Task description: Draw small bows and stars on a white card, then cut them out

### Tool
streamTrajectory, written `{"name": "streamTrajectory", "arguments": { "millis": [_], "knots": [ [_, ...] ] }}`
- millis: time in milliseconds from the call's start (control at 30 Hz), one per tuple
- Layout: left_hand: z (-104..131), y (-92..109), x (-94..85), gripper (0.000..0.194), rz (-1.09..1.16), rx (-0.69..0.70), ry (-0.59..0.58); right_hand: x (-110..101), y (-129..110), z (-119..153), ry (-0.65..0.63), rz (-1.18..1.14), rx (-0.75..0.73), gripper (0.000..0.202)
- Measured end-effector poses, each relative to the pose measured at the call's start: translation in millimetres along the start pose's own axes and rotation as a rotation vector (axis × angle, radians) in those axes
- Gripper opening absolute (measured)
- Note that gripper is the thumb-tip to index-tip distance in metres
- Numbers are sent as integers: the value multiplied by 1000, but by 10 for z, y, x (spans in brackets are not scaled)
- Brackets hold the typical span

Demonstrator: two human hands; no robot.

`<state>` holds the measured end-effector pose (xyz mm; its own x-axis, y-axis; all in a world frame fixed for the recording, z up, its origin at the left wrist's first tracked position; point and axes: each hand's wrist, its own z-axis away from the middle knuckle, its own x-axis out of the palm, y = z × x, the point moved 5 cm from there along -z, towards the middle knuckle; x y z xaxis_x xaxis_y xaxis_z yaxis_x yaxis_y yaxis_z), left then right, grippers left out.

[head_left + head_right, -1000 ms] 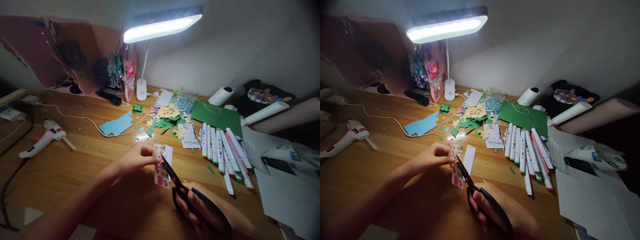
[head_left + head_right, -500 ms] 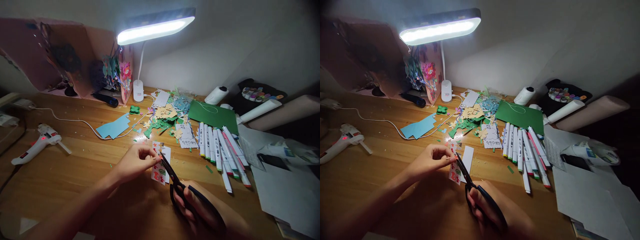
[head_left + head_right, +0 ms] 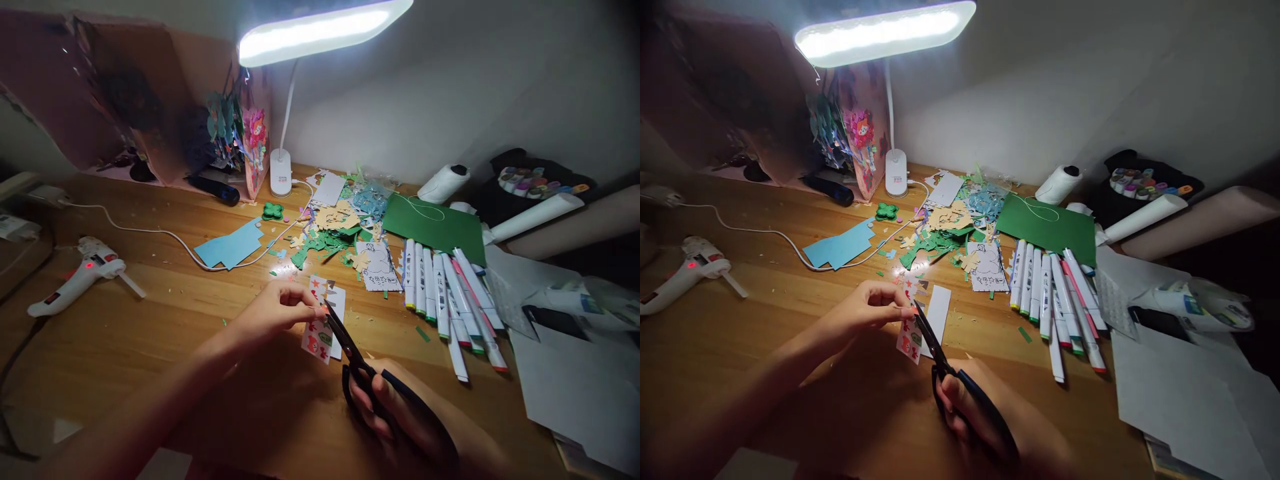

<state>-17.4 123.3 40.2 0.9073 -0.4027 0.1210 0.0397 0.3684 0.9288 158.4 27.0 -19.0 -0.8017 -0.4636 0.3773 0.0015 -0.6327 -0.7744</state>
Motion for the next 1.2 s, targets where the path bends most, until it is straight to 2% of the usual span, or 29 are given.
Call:
{"name": "streamTrajectory", "arguments": {
  "millis": [167, 300, 500, 667, 800, 1033, 1200],
  "knots": [
    [-24, -28, -13, 15, 32, 0, -16, -45, 90, -46, -14, 38, -52, 49],
    [-32, -48, -21, 15, 41, 8, -27, -43, 39, -49, -34, 126, -86, 49],
    [-18, -51, -4, 16, 63, 12, -36, 2, -14, -41, 20, 141, -124, 49],
    [-30, -51, 2, 17, 41, 19, -42, 68, -64, -63, -48, 232, -132, 53],
    [-37, -46, -2, 19, 4, 39, -36, 95, -203, -46, -40, 288, -145, 55],
    [26, 44, 2, 22, -101, 140, 51, 273, -666, 21, -76, 495, -162, 59],
    [52, 54, 29, 24, -75, 135, 38, 319, -664, 44, -90, 443, -217, 56]
  ]
}}
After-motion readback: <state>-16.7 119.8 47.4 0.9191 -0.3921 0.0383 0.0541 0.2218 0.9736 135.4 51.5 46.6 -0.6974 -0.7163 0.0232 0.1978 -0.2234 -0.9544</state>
